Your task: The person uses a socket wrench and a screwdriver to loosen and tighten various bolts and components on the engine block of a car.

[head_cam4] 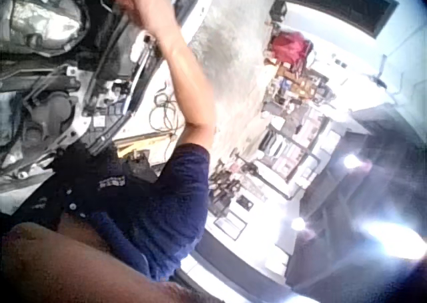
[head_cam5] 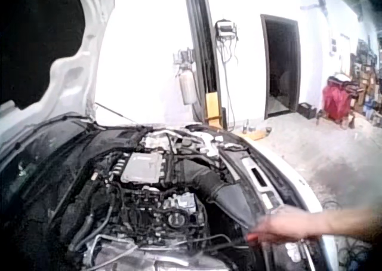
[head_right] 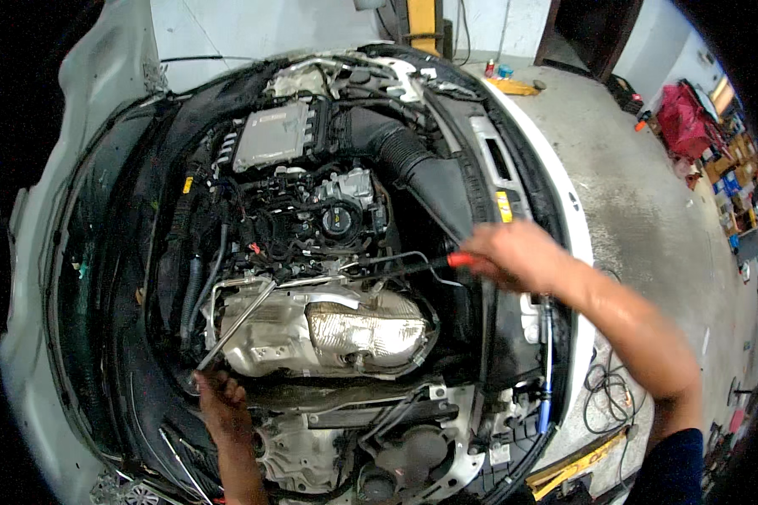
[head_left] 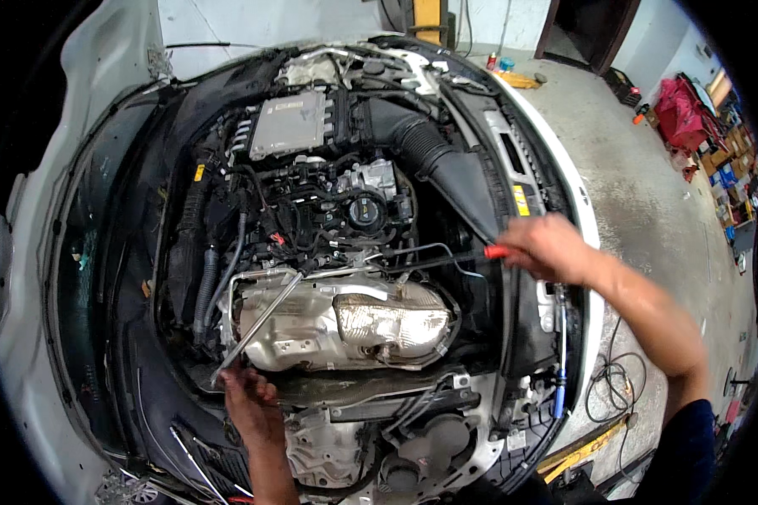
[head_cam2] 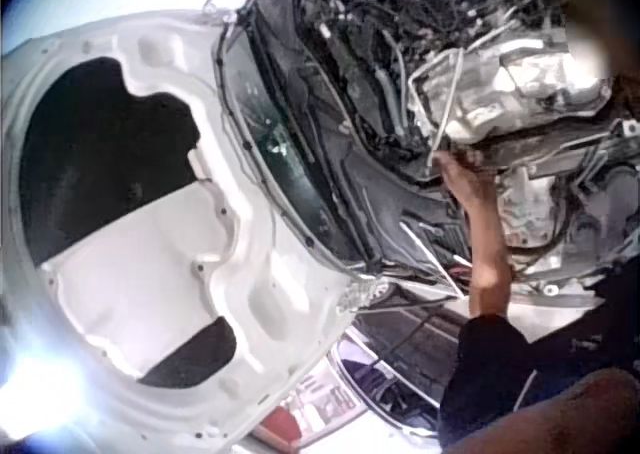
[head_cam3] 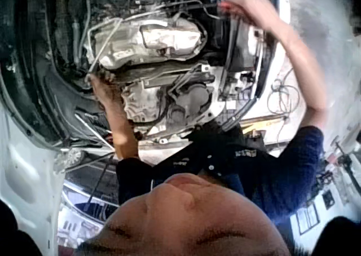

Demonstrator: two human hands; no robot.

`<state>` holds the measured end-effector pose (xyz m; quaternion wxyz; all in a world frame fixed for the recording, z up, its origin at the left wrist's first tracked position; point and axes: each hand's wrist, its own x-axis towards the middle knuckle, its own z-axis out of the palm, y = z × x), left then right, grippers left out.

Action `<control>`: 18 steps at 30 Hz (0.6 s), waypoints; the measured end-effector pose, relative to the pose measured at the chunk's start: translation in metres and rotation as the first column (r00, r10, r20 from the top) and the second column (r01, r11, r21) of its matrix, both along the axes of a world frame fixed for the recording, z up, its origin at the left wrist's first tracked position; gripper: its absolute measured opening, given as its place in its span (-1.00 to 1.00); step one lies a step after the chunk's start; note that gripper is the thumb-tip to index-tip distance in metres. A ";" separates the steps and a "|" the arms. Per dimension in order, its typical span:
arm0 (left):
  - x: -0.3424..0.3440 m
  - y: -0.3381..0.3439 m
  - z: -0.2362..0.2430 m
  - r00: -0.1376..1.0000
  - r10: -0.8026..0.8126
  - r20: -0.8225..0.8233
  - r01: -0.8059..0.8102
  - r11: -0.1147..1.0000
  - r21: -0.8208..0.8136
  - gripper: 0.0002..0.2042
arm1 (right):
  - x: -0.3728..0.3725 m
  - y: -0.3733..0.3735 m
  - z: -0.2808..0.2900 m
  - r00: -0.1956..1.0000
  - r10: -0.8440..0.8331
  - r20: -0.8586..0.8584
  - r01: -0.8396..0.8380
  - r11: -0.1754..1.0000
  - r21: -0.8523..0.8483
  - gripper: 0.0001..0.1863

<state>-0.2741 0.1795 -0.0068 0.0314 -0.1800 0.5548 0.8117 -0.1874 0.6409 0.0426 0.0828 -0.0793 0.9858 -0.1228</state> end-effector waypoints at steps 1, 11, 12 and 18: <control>-0.011 -0.001 -0.007 0.998 0.059 0.022 -0.060 0.998 0.006 -0.55 | -0.026 -0.001 0.003 1.000 0.023 -0.004 -0.023 1.000 0.003 -0.77; -0.059 0.006 -0.001 0.993 0.021 -0.116 -0.073 0.879 -0.470 -0.61 | -0.155 -0.002 -0.012 0.944 0.327 0.047 -0.331 0.938 0.106 -0.72; -0.064 0.006 0.002 0.991 -0.010 -0.137 -0.064 0.850 -0.523 -0.61 | -0.163 -0.007 -0.018 0.940 0.340 0.039 -0.342 0.936 0.088 -0.72; -0.093 0.020 0.030 0.871 -0.357 -0.338 0.054 0.753 -0.656 -0.67 | -0.167 -0.033 -0.018 0.940 0.322 0.112 -0.334 0.934 0.127 -0.74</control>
